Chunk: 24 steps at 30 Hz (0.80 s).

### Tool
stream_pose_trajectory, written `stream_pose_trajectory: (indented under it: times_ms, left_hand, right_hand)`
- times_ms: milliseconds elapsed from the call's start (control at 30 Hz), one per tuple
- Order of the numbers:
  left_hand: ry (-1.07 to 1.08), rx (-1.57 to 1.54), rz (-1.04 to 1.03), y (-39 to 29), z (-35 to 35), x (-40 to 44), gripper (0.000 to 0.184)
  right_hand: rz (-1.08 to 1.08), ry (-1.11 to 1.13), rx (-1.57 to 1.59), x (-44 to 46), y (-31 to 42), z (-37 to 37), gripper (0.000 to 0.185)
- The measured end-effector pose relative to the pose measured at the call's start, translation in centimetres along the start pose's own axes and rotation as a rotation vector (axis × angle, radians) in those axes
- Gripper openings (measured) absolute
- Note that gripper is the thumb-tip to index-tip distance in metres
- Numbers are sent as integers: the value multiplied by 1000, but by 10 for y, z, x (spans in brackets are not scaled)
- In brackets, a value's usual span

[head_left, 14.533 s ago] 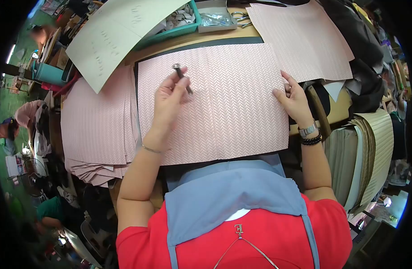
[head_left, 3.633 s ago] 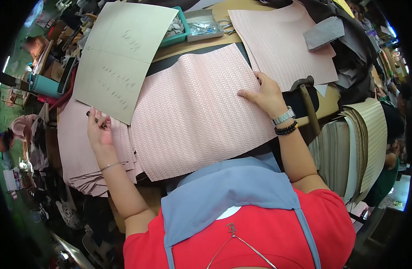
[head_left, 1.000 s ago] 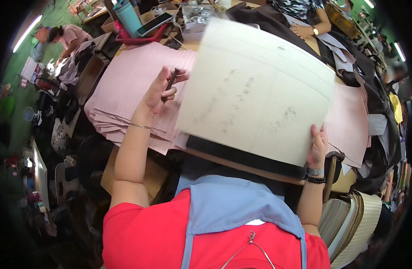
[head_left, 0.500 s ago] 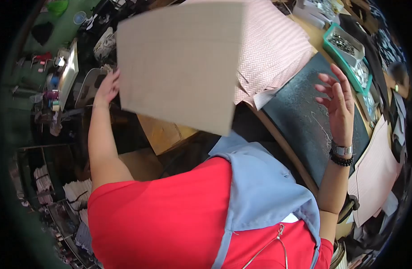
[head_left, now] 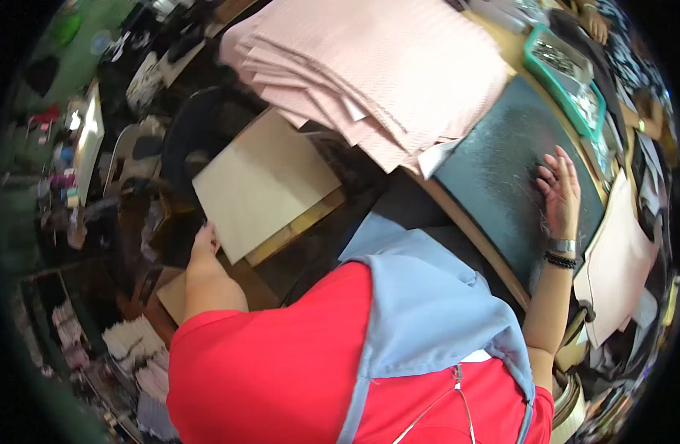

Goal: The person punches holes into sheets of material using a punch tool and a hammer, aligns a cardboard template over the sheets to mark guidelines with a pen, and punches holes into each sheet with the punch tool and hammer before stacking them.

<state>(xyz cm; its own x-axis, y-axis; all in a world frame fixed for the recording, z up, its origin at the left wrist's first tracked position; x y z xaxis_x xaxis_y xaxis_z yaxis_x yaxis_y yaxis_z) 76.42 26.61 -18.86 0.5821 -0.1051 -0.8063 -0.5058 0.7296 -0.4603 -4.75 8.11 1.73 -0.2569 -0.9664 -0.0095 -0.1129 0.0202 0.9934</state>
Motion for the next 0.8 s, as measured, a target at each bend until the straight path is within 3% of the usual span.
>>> stream_pose_trajectory:
  times_ms: [33, 67, 133, 167, 200, 233, 300, 367, 433, 500, 633, 700, 767, 800]
  left_hand:
    - [-119, 126, 119, 3, -1, 9, 12]
    - [-224, 266, 15, 4, -15, -12, 24]
    - [-422, 213, 78, -5, 1, 35, 40]
    - [-566, 81, 48, -21, -13, 3, 38]
    - [-461, 97, -152, -41, -23, 6, 38]
    - [-355, 103, -347, -62, -29, 8, 38]
    - [-230, -46, -864, -122, -62, 8, 36]
    - [-155, 8, -1151, -175, -114, -49, 31]
    - [-22, 18, -1067, -185, -180, -194, 27]
    - [106, 199, -1342, -202, -221, -234, 24]
    - [488, 394, -1524, -171, -294, -323, 22]
    - [555, 593, -1719, -141, -324, -369, 30]
    - [369, 817, -1990, -114, -351, -404, 36]
    - [296, 873, -2010, -99, -362, -423, 38]
  right_hand:
    - [11, -10, -30, -3, 2, -4, 41]
    - [33, -24, -110, -7, 7, -13, 40]
    - [100, 3, -278, -8, 17, -42, 33]
    - [204, 97, -365, -4, 15, -57, 28]
    - [381, 210, -460, -1, 16, -78, 24]
    - [381, 289, -492, 1, 16, -99, 22]
    - [636, 456, -762, 10, 19, -140, 25]
    - [846, 473, -807, 25, 14, -169, 29]
    - [954, 504, -910, 48, -2, -184, 31]
    - [790, 757, -922, 62, -3, -192, 32]
    - [727, 759, -945, 86, -16, -190, 26]
    - [770, 739, -917, 90, -19, -193, 23]
    - [726, 459, -803, 86, -22, -195, 25]
    - [699, 319, -743, 84, -25, -196, 26]
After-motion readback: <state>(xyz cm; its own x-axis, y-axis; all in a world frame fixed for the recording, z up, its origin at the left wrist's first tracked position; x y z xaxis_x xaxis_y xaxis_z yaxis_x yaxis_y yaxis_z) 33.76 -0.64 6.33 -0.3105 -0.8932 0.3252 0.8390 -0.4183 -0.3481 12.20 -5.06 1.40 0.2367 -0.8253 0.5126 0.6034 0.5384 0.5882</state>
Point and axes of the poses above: each hand's wrist, its own x-axis towards the middle knuckle, its own z-axis out of the back of the hand, y = z × x, the point moved 3 cm from there along x, towards the middle knuckle, and after that the axes turned 11 degrees about z, right-handed, at the moved point
